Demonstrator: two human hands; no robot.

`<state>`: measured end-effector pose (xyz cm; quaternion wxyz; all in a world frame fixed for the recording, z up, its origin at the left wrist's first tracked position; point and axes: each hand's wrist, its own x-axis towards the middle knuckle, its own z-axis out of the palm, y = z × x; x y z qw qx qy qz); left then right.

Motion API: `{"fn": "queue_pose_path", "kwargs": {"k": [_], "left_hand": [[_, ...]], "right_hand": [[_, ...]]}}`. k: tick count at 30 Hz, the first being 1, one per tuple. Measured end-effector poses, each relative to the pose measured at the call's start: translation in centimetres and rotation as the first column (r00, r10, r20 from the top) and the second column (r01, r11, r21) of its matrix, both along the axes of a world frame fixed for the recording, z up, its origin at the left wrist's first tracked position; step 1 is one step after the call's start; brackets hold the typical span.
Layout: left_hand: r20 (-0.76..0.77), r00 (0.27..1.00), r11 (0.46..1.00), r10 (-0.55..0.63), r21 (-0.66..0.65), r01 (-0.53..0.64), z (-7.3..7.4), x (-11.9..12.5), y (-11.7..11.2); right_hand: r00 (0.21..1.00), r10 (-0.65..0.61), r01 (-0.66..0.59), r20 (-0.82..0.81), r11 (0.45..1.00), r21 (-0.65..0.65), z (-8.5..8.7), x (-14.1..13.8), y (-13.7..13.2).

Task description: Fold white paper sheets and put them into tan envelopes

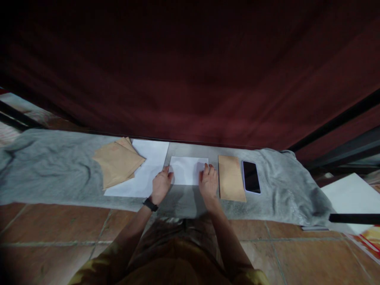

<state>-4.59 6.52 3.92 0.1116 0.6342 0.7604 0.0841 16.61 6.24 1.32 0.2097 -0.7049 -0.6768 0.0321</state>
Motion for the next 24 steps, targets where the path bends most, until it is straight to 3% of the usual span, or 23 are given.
{"fn": "queue_pose_path", "kwargs": {"k": [7,12,17,21,24], "left_hand": [[-0.03,0.999,0.998,-0.044,-0.04,0.043,0.1,-0.2,-1.3],[-0.077,0.993,0.99,-0.089,0.102,0.097,0.5,0.5,-2.2],[-0.006,0.921,0.887,-0.391,0.266,0.378,-1.7,3.5,-3.4],[0.004,0.923,0.892,-0.386,0.258,0.372,-3.7,4.7,-4.1],[-0.013,0.933,0.901,-0.361,0.253,0.352,-4.0,4.3,-4.3]], "right_hand": [[0.947,0.321,-0.318,-0.033,0.945,0.079,-1.5,-3.3,-2.8],[0.952,0.307,-0.307,0.003,0.951,0.026,-2.2,-4.1,-3.7],[0.949,0.311,-0.312,0.049,0.95,0.005,-2.4,-4.0,-3.9],[0.952,0.294,-0.297,0.084,0.955,0.022,-2.7,-3.8,-4.2],[0.964,0.252,-0.256,0.087,0.965,0.046,-2.8,-3.5,-4.3]]}}
